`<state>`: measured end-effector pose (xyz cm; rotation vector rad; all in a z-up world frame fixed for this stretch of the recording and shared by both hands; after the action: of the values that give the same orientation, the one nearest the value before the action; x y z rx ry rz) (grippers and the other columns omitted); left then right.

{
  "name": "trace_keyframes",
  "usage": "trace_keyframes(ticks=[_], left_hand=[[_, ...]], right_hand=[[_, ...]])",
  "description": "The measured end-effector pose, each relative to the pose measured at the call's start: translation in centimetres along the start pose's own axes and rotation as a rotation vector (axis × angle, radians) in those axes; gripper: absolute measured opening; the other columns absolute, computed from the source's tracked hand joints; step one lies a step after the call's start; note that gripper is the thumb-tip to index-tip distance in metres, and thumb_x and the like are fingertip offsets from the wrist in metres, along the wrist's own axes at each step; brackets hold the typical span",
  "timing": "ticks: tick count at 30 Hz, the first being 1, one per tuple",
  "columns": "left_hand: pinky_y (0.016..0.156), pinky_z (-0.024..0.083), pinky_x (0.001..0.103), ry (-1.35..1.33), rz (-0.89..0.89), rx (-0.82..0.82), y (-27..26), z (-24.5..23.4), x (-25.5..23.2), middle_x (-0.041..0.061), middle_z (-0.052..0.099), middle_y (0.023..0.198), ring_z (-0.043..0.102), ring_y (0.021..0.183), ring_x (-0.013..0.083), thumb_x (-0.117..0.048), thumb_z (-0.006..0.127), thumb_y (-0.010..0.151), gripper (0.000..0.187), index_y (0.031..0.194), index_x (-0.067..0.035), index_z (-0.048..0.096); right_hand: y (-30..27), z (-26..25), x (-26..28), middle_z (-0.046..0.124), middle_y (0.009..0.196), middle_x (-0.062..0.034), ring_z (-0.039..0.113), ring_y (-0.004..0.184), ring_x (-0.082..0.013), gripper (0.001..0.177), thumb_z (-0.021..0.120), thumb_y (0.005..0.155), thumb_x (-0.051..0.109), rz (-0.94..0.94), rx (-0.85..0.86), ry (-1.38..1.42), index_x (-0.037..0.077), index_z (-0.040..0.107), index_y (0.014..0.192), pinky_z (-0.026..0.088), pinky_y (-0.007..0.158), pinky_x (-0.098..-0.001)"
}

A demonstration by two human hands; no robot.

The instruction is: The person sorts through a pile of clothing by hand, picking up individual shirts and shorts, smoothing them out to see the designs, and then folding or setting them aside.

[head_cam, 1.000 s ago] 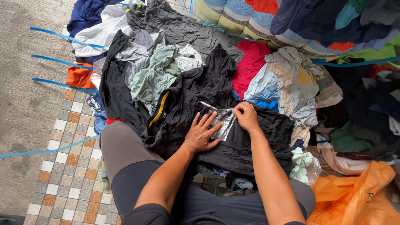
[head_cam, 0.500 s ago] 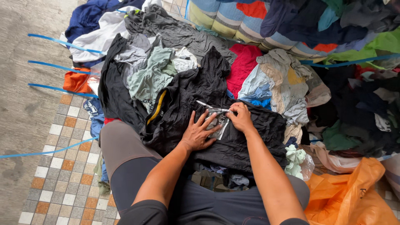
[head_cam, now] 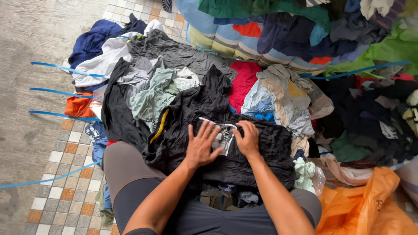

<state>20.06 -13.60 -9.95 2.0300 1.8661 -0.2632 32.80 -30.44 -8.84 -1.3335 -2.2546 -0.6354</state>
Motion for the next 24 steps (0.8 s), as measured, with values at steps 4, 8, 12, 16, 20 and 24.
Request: trace_keyframes(ticks=[4, 8, 12, 16, 20, 24], left_hand=[[0.131, 0.010, 0.076, 0.063, -0.248, 0.018, 0.8, 0.1, 3.2, 0.011, 0.044, 0.178, 0.026, 0.171, 0.0348, -0.072, 0.053, 0.103, 0.083, 0.170, -0.022, 0.050], [0.133, 0.009, 0.076, 0.073, -0.317, 0.185, 1.8, 0.4, 4.1, 0.010, 0.042, 0.178, 0.025, 0.171, 0.0360, -0.081, 0.045, 0.101, 0.091, 0.174, -0.026, 0.040], [0.128, 0.024, 0.074, 0.195, -0.248, 0.006, 5.5, -3.4, 5.8, 0.004, 0.068, 0.145, 0.055, 0.147, 0.0283, -0.076, 0.044, 0.104, 0.071, 0.154, -0.029, 0.063], [0.084, 0.063, 0.065, 0.070, -0.432, -0.049, 9.8, -6.6, 10.5, 0.015, 0.058, 0.148, 0.075, 0.103, 0.0463, -0.051, 0.077, 0.097, 0.083, 0.168, -0.019, 0.046], [0.098, 0.060, 0.068, -0.037, -0.603, 0.161, 13.5, -6.9, 15.6, 0.016, 0.053, 0.160, 0.076, 0.117, 0.0530, -0.062, 0.078, 0.094, 0.110, 0.179, -0.016, 0.026], [0.105, 0.059, 0.067, -0.069, -0.565, 0.278, 15.2, -6.2, 17.0, 0.017, 0.063, 0.145, 0.074, 0.124, 0.0529, -0.052, 0.090, 0.086, 0.100, 0.169, -0.015, 0.047]], right_hand=[[-5.3, -3.4, -4.5, 0.048, 0.171, -0.0081, 0.038, 0.160, -0.0341, 0.060, 0.057, 0.113, 0.054, 0.199, -0.092, -0.349, 0.024, 0.052, 0.164, 0.026, 0.126, -0.0608], [-6.8, -3.9, -11.8, 0.012, 0.191, 0.0012, 0.006, 0.176, -0.0270, 0.079, 0.021, 0.116, 0.082, 0.830, 0.253, -0.167, 0.038, 0.021, 0.180, 0.007, 0.137, -0.0716], [-4.9, -4.2, -15.2, 0.006, 0.191, 0.0100, 0.011, 0.175, -0.0250, 0.073, 0.021, 0.116, 0.079, 0.885, 0.284, -0.103, 0.044, 0.019, 0.180, 0.011, 0.134, -0.0748], [-2.7, -7.5, -17.2, 0.042, 0.174, 0.0002, 0.048, 0.158, -0.0347, 0.059, 0.060, 0.110, 0.052, 0.706, 0.129, -0.168, 0.034, 0.052, 0.166, 0.040, 0.127, -0.0603], [0.1, -7.8, -16.2, 0.056, 0.167, -0.0161, 0.056, 0.150, -0.0477, 0.081, 0.066, 0.105, 0.020, 0.589, 0.260, -0.130, 0.031, 0.034, 0.179, 0.045, 0.125, -0.0646], [1.7, -9.1, -18.4, 0.080, 0.130, 0.0011, 0.071, 0.134, -0.0276, 0.053, 0.079, 0.091, 0.034, 0.515, 0.180, -0.213, 0.044, 0.073, 0.142, 0.059, 0.112, -0.0505]])
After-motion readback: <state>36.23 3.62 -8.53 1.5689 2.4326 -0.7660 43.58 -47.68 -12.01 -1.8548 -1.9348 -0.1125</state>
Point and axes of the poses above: each hand's wrist, its own y-axis towards the middle knuckle, its own z-axis out of the palm, x = y × z, the point moved 8 cm from there along y, towards the middle knuckle
